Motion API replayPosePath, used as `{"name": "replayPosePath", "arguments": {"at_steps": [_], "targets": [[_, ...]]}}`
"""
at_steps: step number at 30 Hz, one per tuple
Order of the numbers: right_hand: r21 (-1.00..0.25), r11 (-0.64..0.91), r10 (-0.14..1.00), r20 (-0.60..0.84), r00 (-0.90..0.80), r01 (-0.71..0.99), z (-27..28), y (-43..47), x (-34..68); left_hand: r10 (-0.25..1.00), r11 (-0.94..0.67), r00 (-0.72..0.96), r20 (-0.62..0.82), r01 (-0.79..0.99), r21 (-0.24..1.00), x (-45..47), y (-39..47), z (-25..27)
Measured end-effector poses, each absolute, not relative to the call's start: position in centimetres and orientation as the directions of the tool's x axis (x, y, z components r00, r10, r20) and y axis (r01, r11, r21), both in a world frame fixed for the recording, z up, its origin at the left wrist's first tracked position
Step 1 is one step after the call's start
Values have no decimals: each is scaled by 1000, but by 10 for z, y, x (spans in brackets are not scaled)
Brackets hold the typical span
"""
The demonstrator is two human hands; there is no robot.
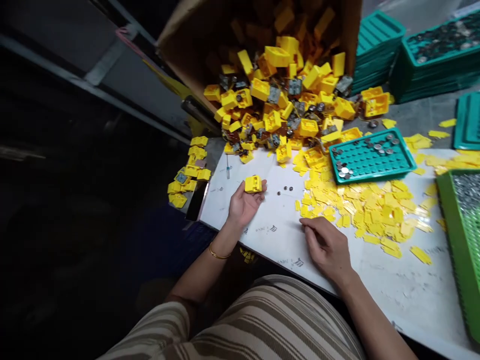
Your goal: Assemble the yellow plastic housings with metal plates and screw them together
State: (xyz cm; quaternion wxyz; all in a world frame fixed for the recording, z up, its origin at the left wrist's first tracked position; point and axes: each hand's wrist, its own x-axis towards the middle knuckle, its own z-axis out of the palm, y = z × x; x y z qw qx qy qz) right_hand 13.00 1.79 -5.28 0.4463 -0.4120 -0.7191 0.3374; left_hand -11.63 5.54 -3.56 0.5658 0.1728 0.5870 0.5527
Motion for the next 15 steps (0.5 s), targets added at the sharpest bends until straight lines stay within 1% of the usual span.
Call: {"name": "replayPosePath", "arguments": {"at_steps": [3,7,11,15], "targets": [[-853,411,903,333,-271,323,-56,16,134,818,349,-352,-455,-325,879,-139,50,-33],[-861,362,920,268,-285,357,-64,14,137,777,404,-485,-402,-105,909,-174,33,-27],[-851,370,914,261,-311,372,-66,13,137,733,460,-593,-335,69,885,-208,19,-13],[-841,382,908,266,-323,382,-65,15,137,678,517,-671,-299,146,843,-257,16,1]]}}
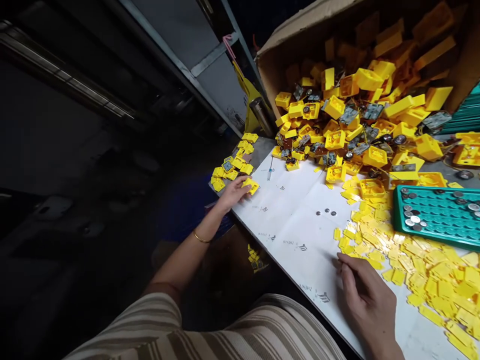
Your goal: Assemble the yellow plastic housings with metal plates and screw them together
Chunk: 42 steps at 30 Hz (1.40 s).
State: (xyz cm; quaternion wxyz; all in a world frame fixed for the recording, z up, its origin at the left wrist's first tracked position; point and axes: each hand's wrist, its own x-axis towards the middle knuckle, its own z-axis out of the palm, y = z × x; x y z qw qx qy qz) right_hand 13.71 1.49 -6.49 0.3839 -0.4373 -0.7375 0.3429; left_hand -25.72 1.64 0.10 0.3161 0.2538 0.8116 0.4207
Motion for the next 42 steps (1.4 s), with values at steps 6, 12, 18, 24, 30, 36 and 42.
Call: {"name": "replayPosePath", "arguments": {"at_steps": [6,12,18,24,30,36,42], "targets": [[-867,314,931,200,-306,388,-62,15,136,463,691,-824,-326,105,715,-338,12,7],[-872,275,940,156,-302,405,-62,14,136,418,762,-878,-233,200,616,-365,9,-1],[-881,271,951,182,-250,389,-62,12,135,481,730,-873,75,447,517,-351,1,-3],[-849,436,899,397,-182,300,-47,15,128,638,532,-733,236,641,553,-301,11,0],[-816,483,876,451,-172,317,-36,20,131,894,178,-408,183,700,691,-200,82,-10],[-788,466,881,454,-130,403,-27,17,146,956,119,-289,57,556,822,-102,150,-33],[-754,496,868,417,-269,431,-26,44,143,905,290,-399,-146,329,899,-85,169,-37]]}}
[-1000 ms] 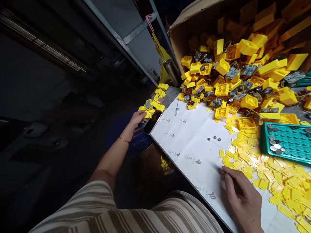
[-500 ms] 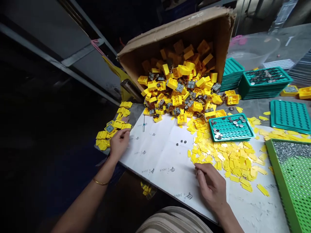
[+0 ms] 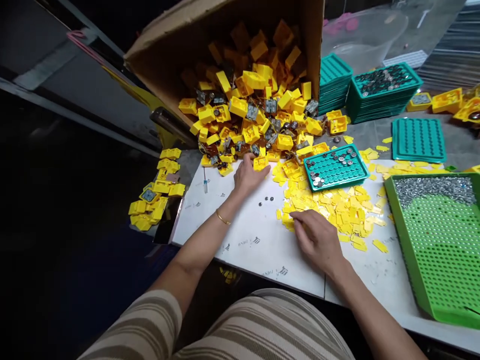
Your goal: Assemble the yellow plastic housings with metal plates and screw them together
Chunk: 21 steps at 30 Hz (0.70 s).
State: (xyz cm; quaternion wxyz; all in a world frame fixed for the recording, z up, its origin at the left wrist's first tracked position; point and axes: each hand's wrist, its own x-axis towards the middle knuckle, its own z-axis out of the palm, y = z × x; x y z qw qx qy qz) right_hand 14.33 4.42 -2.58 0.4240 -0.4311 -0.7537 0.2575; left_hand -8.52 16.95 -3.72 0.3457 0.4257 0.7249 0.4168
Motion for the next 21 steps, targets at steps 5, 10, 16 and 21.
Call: {"name": "replayPosePath", "arguments": {"at_steps": [5,10,16,21], "targets": [[-909,317,936,253,-245,270,-23,64,116,912,369,-241,-333,122,922,-108,150,-2],[-917,-360,894,-285,-345,-174,-17,75,80,859,503,27,-511,-229,833,-132,108,31],[-668,-603,795,-460,-394,-436,-12,103,49,749,631,248,-615,-552,545,-134,91,24],[-839,-417,902,-333,-275,-349,-15,116,52,788,577,181,-588,-550,604,-138,100,28]]}}
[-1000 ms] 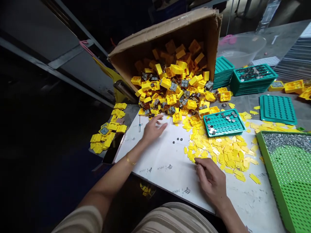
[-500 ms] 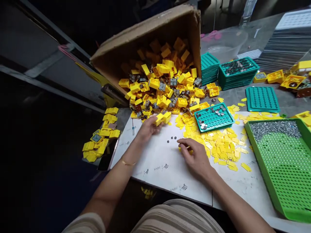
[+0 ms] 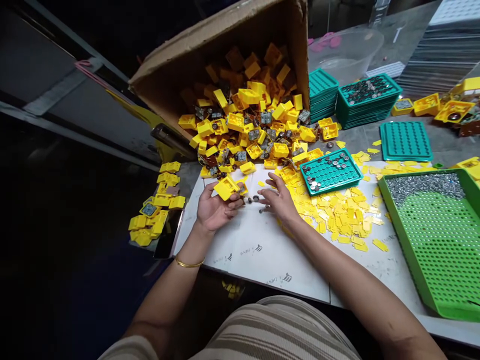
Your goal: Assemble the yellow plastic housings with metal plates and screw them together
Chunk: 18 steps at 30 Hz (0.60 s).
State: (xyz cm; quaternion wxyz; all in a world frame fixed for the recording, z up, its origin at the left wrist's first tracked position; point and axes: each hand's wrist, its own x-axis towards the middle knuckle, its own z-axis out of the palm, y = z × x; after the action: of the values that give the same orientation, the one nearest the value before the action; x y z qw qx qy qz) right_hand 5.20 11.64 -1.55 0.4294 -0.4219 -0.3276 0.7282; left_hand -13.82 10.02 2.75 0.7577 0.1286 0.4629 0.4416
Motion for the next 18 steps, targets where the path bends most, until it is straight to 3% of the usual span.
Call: {"name": "replayPosePath", "arguments": {"at_steps": [5,8,10,14,18], "targets": [[-955,-232,926,-158,-344,-186,-20,116,53,822,558,173,-542,-435,707,-144,103,39],[-973,-200,896,-135,-422,-114,-19,123,42,810,586,288,-510,-397,706,-140,104,40],[-998,-62,907,-53,-417,-6,-18,131,34,798,596,391,-459,-399,697,-139,106,39],[-965,199,917,122,-381,172,-18,148,33,778,600,512,-364,-433,672,-148,113,36],[-915,273,934,179,-309,296,-11,160,48,756,651,455,-472,-437,621,-167,119,24]]}}
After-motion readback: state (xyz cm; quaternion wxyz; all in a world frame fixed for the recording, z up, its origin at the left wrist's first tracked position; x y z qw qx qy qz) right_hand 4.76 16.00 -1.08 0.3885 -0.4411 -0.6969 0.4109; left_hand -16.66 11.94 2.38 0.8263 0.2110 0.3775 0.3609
